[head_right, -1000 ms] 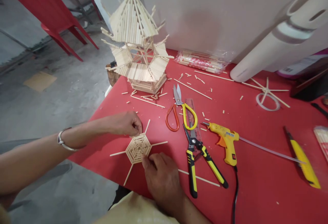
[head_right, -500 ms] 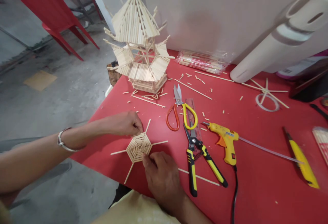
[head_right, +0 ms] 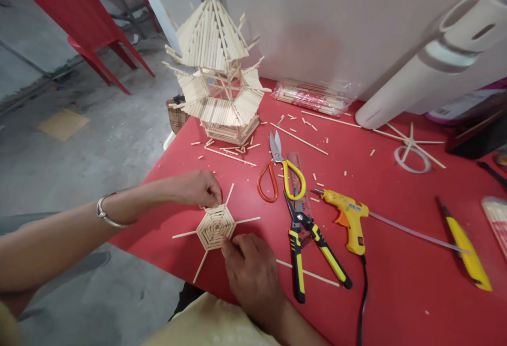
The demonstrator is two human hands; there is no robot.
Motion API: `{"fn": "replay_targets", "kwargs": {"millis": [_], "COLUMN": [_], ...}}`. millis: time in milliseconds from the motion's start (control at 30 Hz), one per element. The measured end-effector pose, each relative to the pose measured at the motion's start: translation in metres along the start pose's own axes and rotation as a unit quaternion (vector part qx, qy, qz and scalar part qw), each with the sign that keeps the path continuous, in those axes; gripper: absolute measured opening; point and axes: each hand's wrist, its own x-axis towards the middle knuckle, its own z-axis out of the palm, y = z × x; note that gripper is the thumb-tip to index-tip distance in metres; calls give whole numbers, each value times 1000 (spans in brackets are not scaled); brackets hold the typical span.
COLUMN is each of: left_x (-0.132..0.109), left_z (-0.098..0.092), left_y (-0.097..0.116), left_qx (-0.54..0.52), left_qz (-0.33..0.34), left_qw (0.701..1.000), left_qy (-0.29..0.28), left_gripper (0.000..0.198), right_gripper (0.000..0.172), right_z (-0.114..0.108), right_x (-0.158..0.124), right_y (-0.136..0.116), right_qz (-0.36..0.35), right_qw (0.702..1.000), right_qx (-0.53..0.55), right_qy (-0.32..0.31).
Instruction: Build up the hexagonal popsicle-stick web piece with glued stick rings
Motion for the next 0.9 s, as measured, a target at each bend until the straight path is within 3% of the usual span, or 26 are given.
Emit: {"fn": "replay_targets", "kwargs": {"millis": [900], "left_x": [0], "left_z": [4], "left_y": [3], "left_qx": [51], "left_qz": [45], "left_qw": [997], "left_qy": [28], "left_gripper": [17], "right_gripper": [25], "right_z": [2], "right_x": [-1], "right_y": [1], "right_qz": [0], "right_qw": [1000], "right_qx": [9], "right_qy": [3]}}
